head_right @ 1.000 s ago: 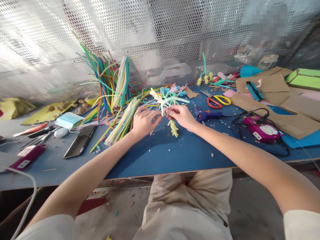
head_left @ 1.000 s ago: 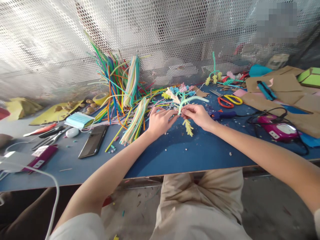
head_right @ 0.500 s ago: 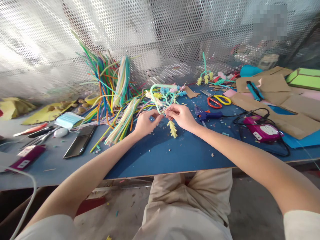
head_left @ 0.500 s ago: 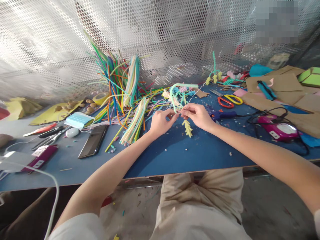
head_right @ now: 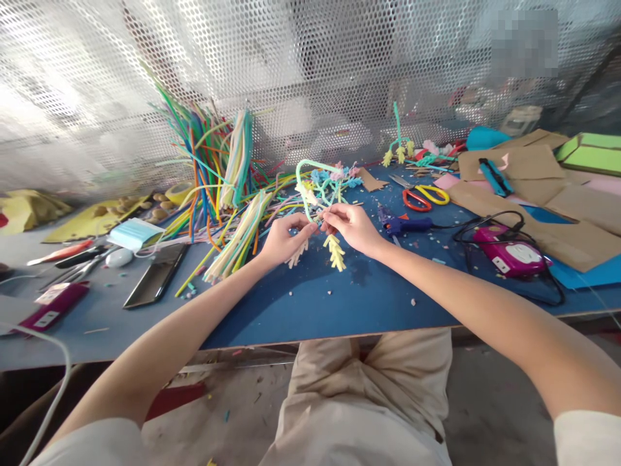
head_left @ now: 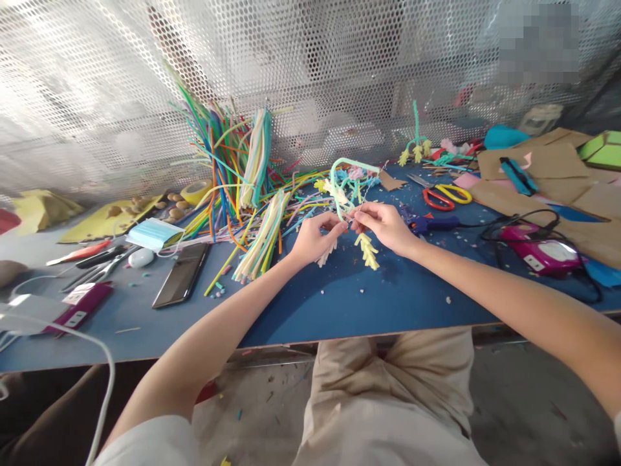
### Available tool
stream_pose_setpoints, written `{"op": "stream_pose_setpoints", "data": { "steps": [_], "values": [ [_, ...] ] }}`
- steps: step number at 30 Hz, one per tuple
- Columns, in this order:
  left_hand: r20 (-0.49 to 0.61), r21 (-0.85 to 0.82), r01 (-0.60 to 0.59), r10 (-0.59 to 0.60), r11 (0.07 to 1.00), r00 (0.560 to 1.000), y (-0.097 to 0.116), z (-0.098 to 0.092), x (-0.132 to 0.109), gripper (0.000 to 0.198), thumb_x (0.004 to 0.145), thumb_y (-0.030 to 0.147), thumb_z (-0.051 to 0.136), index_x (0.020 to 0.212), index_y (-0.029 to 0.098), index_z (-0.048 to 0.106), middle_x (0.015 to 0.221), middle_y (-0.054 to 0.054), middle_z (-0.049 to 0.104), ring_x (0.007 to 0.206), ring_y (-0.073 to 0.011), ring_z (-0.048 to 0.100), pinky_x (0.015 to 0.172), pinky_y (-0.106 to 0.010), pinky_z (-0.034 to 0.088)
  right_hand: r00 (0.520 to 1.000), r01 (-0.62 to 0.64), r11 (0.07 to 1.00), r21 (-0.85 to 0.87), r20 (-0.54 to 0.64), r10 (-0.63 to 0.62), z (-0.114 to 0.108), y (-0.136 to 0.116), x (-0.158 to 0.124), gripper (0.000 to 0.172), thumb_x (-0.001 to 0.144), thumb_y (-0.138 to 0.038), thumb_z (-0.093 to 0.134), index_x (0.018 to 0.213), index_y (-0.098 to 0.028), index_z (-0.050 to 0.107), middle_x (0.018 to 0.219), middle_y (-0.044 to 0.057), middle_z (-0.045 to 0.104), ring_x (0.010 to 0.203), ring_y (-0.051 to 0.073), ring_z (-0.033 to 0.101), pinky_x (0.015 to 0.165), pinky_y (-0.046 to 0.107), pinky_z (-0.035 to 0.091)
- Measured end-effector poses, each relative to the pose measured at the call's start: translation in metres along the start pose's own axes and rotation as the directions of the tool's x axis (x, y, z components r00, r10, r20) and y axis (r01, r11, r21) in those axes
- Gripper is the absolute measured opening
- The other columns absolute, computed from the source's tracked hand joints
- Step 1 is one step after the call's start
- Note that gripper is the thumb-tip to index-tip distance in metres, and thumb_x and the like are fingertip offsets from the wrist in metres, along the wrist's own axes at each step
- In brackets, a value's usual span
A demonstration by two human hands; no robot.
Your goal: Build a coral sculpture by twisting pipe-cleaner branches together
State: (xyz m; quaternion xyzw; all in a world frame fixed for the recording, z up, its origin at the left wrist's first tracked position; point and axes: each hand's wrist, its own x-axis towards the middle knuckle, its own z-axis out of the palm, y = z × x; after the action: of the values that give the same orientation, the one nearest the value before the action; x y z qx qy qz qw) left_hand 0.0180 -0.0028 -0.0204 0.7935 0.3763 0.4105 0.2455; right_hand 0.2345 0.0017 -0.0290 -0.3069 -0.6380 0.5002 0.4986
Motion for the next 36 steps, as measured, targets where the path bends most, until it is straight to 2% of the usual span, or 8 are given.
{"op": "stream_pose_setpoints", "data": {
  "steps": [4, 8, 15, 20, 26, 30, 33, 36],
  "values": [
    [0.035, 0.006, 0.030, -0.030, 1.000, 0.999, 0.002, 0.001, -0.003, 0.042, 0.100, 0.054, 0.063, 0.083, 0.017, 0.073, 0.077, -0.002, 0.077, 0.064, -0.0120, 0.062, 0.066, -0.025, 0.049, 0.997, -0.081, 0.994, 0.070, 0.027, 0.079, 0.000, -0.002, 0.000, 0.043, 0.083, -0.057, 0.082, 0.101, -0.019, 0.074, 0.079, 0.003, 0.073, 0.071, 0.016, 0.066, 0.071, 0.032, 0.056],
    [0.053, 0.017, 0.045, -0.046, 0.999, 0.998, 0.003, 0.002, -0.004, 0.050, 0.103, 0.057, 0.055, 0.080, 0.017, 0.072, 0.073, -0.002, 0.076, 0.059, -0.0117, 0.060, 0.061, -0.025, 0.045, 0.994, -0.097, 0.992, 0.076, 0.054, 0.093, 0.000, -0.003, -0.001, 0.037, 0.084, -0.054, 0.082, 0.100, -0.021, 0.075, 0.077, 0.001, 0.071, 0.069, 0.015, 0.064, 0.070, 0.032, 0.055],
    [0.016, 0.071, 0.026, -0.028, 0.997, 0.999, 0.002, 0.000, -0.004, 0.044, 0.102, 0.050, 0.058, 0.078, 0.017, 0.072, 0.070, -0.001, 0.075, 0.059, -0.0114, 0.062, 0.063, -0.024, 0.047, 0.996, -0.092, 0.994, 0.066, 0.004, 0.092, 0.002, -0.001, -0.001, 0.035, 0.082, -0.053, 0.085, 0.093, -0.021, 0.076, 0.080, 0.003, 0.074, 0.070, 0.016, 0.066, 0.070, 0.032, 0.055],
    [-0.012, -0.106, 0.102, -0.104, 0.989, 0.995, -0.003, 0.004, -0.005, 0.038, 0.098, 0.054, 0.064, 0.097, 0.017, 0.070, 0.080, -0.003, 0.078, 0.065, -0.0145, 0.070, 0.063, -0.025, 0.055, 0.994, -0.093, 0.992, 0.088, -0.044, 0.097, 0.001, -0.002, -0.002, 0.033, 0.081, -0.050, 0.087, 0.088, -0.021, 0.074, 0.079, 0.003, 0.075, 0.068, 0.017, 0.067, 0.068, 0.033, 0.056],
    [-0.006, -0.416, 0.181, -0.201, 0.891, 0.980, -0.003, 0.009, -0.001, 0.045, 0.092, 0.063, 0.069, 0.092, 0.021, 0.053, 0.087, -0.006, 0.079, 0.067, -0.0176, 0.075, 0.067, -0.031, 0.062, 0.997, -0.035, 0.995, 0.090, -0.062, 0.041, 0.002, -0.009, -0.001, 0.030, 0.081, -0.049, 0.084, 0.083, -0.023, 0.069, 0.072, 0.000, 0.070, 0.064, 0.017, 0.064, 0.067, 0.034, 0.055],
    [-0.025, -0.505, 0.231, -0.282, 0.832, 0.959, -0.006, 0.008, 0.001, 0.049, 0.089, 0.064, 0.070, 0.092, 0.023, 0.044, 0.090, -0.005, 0.080, 0.058, -0.0166, 0.073, 0.054, -0.028, 0.057, 0.996, 0.013, 0.996, 0.087, -0.092, -0.005, 0.002, -0.007, -0.001, 0.030, 0.083, -0.051, 0.083, 0.085, -0.024, 0.071, 0.081, 0.002, 0.074, 0.073, 0.018, 0.066, 0.075, 0.035, 0.056],
    [-0.013, -0.519, 0.244, -0.294, 0.819, 0.956, -0.009, 0.008, 0.001, 0.050, 0.090, 0.066, 0.070, 0.092, 0.023, 0.044, 0.085, -0.002, 0.078, 0.060, -0.0163, 0.074, 0.059, -0.030, 0.060, 0.999, 0.039, 0.998, 0.058, -0.035, -0.037, 0.001, -0.006, -0.003, 0.031, 0.085, -0.053, 0.081, 0.085, -0.024, 0.072, 0.081, 0.002, 0.072, 0.076, 0.018, 0.066, 0.078, 0.035, 0.055],
    [0.033, -0.534, 0.231, -0.253, 0.813, 0.967, -0.011, 0.010, 0.002, 0.052, 0.087, 0.068, 0.074, 0.094, 0.022, 0.050, 0.073, 0.001, 0.071, 0.064, -0.0174, 0.074, 0.065, -0.033, 0.063, 0.998, 0.048, 0.999, 0.015, 0.048, -0.048, 0.002, -0.007, -0.003, 0.032, 0.087, -0.055, 0.079, 0.085, -0.024, 0.072, 0.082, 0.001, 0.071, 0.079, 0.018, 0.064, 0.082, 0.035, 0.055]
  ]
}}
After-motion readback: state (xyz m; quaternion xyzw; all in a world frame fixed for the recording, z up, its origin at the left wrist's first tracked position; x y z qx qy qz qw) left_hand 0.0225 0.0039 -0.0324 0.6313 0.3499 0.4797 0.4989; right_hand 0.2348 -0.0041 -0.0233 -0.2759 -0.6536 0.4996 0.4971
